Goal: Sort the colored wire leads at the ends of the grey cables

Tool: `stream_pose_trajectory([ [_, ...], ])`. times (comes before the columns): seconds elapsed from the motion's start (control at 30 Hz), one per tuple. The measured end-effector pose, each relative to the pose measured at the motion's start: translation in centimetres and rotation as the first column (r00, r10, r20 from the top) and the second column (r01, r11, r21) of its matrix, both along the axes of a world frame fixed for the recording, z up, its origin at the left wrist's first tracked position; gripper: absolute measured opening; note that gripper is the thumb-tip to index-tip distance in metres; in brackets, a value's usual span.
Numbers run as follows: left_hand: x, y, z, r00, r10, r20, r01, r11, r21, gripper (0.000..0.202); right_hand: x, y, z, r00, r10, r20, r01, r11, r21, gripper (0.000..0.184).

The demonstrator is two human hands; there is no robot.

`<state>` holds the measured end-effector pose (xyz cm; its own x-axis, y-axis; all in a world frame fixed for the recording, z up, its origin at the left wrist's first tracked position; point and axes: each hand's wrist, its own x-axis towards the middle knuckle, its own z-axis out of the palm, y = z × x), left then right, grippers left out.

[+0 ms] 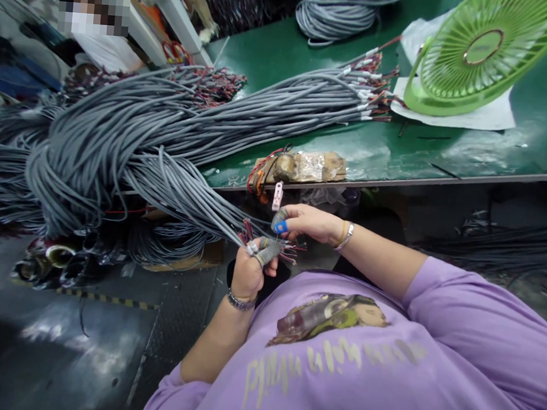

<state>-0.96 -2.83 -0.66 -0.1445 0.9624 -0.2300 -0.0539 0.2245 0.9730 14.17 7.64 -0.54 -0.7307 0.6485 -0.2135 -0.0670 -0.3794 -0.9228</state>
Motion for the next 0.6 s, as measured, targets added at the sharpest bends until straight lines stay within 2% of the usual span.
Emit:
stream_pose_trajectory([
  [0.17, 0.04, 0.13, 0.15, 1.000, -0.019, -0.009, 0.019, 0.999, -0.031, 0.026, -0.01, 0.16, -0.47, 0.997, 0.071, 0.033, -0.074, 0.991, 0.113, 0.010],
  [0.6, -0.21, 0.39, -0.42, 0.998, -0.062, -0.019, 0.061, 0.996, -0.065, 0.022, -0.43, 0.08, 0.04, 0.996, 0.085, 0.037, -0.091, 0.978, 0.186, 0.004],
])
